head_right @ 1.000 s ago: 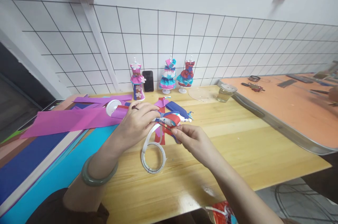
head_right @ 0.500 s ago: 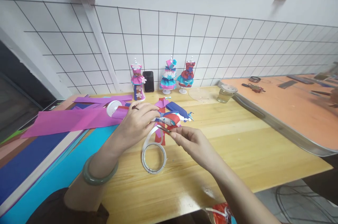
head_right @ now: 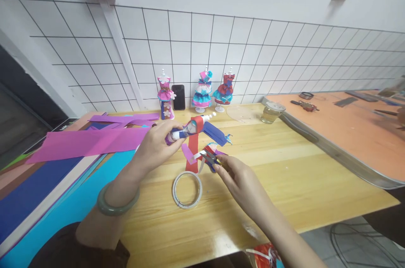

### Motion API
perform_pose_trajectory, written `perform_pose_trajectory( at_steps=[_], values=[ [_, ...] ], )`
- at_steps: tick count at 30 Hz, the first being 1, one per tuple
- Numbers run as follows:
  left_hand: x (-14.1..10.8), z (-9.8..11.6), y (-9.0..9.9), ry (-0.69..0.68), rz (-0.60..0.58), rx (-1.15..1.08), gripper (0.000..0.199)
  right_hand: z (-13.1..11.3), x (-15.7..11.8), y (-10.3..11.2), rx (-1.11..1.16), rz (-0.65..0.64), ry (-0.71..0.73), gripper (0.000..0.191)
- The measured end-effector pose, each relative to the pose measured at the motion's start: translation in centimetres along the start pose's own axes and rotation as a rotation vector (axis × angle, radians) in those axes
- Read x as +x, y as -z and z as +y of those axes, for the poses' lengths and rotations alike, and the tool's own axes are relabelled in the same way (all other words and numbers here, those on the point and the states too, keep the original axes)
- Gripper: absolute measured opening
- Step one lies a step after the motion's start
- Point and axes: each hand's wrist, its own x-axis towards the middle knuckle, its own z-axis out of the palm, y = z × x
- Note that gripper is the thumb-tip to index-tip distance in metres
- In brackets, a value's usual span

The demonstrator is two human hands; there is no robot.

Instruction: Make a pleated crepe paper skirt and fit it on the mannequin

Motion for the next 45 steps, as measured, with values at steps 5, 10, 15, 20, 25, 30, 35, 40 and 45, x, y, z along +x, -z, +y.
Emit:
perform_pose_trajectory(
  at_steps=[5, 10, 15, 20, 25, 30, 35, 40, 45],
  values=[
    [0.0, -0.7, 0.2, 0.313, -0.085, -0.611, 0.023, 2.0, -0.7, 0.3, -0.047, 0.009, -0.071, 0.038],
    [-0.6, -1.5, -1.8, 0.599, -0.463, -1.261, 0.031, 4.1, -2.3, 0.0, 0.053, 0.025, -0.242, 0.042],
    [-2.1, -2.5, -5.4, 0.773, -0.815, -1.528, 0.032, 6.0, -4.6, -0.1, 0.105, 0.047, -0.352, 0.044],
    [-2.5, -3.5, -6.7, 0.858, -0.758, -1.549, 0.030, 7.7, -6.9, 1.1, 0.012, 0.012, -0.367, 0.041],
    [-2.2, -3.2, -6.4, 0.877, -0.749, -1.516, 0.031, 10.3, -8.6, 3.2, -0.016, -0.093, -0.398, 0.040],
    [-2.1, -3.2, -6.1, 0.869, -0.710, -1.506, 0.029, 14.2, -7.9, 5.0, -0.388, 0.106, -0.506, 0.048],
    [-1.5, -3.0, -5.0, 0.862, -0.599, -1.508, 0.029, 16.6, -6.0, 4.9, -0.729, 0.216, -0.489, 0.046],
    [-1.4, -2.1, -3.0, 0.842, -0.425, -1.423, 0.033, 16.5, -5.1, 4.5, -0.792, 0.237, -0.413, 0.041],
    [-2.1, -0.5, -1.1, 0.835, -0.258, -1.348, 0.032, 16.0, -4.0, 4.3, -0.940, 0.287, -0.396, 0.032]
  ],
)
